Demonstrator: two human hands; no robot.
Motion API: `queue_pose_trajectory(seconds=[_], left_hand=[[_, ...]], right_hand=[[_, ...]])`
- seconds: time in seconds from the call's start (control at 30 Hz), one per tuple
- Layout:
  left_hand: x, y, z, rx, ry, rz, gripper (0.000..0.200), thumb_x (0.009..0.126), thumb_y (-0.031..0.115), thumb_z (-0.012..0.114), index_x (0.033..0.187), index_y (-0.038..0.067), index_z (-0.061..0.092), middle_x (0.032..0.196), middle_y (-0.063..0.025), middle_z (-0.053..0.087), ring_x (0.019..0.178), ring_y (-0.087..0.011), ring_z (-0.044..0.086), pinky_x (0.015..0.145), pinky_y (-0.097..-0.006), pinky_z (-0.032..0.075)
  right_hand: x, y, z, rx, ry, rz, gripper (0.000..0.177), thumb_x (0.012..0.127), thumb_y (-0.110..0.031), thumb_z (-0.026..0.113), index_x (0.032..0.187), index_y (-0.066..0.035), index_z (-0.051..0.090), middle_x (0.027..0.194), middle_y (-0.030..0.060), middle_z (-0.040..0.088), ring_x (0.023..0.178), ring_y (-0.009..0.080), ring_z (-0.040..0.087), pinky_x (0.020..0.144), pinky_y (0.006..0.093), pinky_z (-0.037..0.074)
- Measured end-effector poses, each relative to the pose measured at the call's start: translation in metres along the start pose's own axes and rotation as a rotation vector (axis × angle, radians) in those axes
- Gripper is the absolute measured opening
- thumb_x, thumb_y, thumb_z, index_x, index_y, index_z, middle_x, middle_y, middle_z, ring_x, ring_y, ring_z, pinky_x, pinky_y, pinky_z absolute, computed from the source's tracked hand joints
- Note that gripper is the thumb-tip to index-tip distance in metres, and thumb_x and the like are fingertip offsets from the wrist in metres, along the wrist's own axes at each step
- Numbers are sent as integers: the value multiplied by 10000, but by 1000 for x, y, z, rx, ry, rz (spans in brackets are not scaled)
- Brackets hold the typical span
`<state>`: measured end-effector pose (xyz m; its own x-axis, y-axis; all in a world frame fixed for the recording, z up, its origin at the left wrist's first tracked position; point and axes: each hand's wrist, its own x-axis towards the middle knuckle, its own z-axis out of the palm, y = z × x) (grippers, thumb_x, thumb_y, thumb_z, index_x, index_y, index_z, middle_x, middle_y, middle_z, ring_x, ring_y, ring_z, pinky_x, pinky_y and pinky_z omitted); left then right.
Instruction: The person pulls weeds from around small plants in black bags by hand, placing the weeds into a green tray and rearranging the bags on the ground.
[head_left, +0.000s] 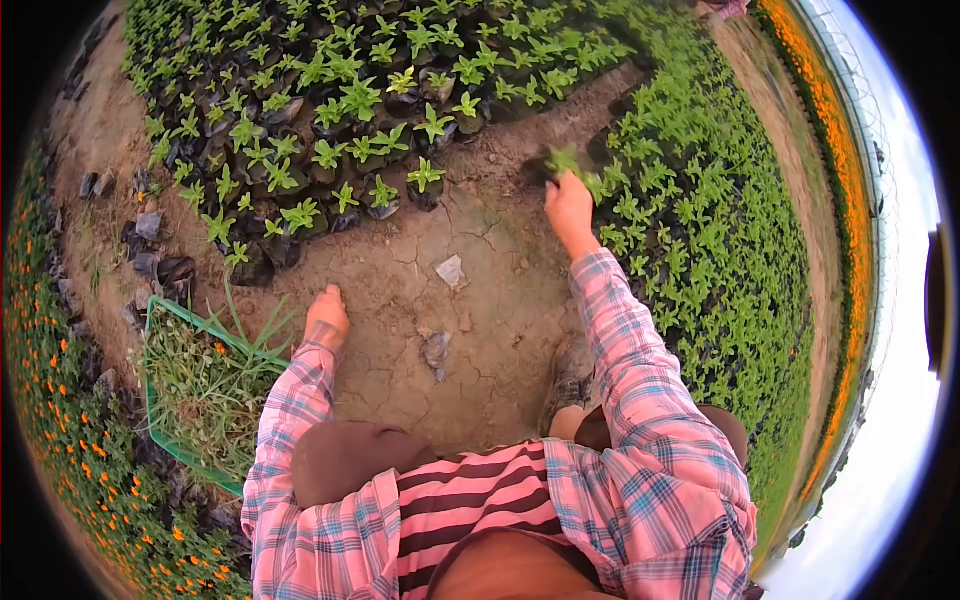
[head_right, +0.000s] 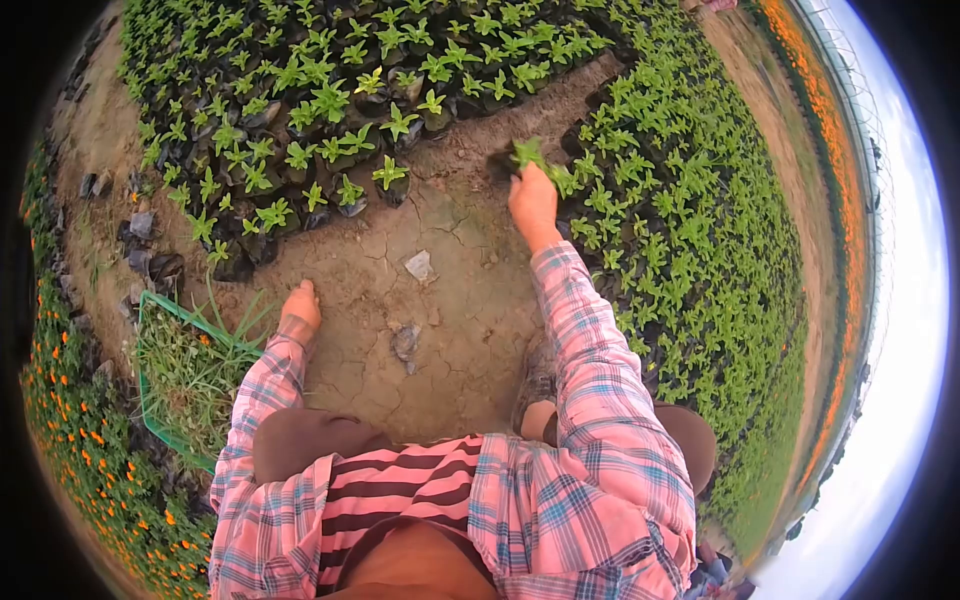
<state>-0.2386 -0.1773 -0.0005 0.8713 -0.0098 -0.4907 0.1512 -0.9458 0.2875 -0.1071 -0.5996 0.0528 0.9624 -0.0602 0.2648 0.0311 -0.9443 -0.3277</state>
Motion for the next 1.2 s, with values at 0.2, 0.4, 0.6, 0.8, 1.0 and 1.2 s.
queue_pose_trajectory(seconds=[0.2,0.4,0.6,0.8,1.0,1.2], left_hand=[[6,-6,9,-3,-11,21,182,846,101,532,991,11,468,966,-263,565,924,-411,572,782,-455,473],[13,-11,12,26,-43,-19,225,839,116,557,1009,14,450,978,-271,563,926,-416,572,786,-452,471],[18,-33,18,-25,-79,49,221,837,148,537,984,1,462,913,-263,578,901,-415,578,752,-452,475],[-17,-103,44,424,-391,85,188,794,197,546,955,101,543,895,-172,617,922,-345,617,737,-448,495],[-33,-6,-83,348,-447,182,592,692,316,675,1206,72,511,1136,-212,571,992,-360,589,800,-437,488],[36,65,-61,288,-498,160,569,698,492,668,990,5,639,1014,-217,631,969,-335,604,842,-400,476]], right_hand=[[29,-57,35,-41,-343,-288,177,767,-48,539,941,-40,511,866,175,568,844,360,588,712,450,483],[30,-62,-44,49,-436,-410,185,753,-47,531,937,-29,526,913,174,543,855,365,579,716,447,480],[-1,50,-111,-178,-725,-537,116,752,-96,538,839,-24,564,838,178,531,797,373,555,702,445,467],[12,128,-77,-243,-141,-177,119,705,-143,593,759,-37,602,814,174,564,818,362,541,705,452,461],[16,129,-55,-485,-210,-103,120,684,-160,595,761,-74,626,817,107,597,855,305,537,694,429,433],[19,124,-52,-445,-158,-102,92,703,-123,561,750,-87,631,802,95,595,831,290,535,684,413,414]])
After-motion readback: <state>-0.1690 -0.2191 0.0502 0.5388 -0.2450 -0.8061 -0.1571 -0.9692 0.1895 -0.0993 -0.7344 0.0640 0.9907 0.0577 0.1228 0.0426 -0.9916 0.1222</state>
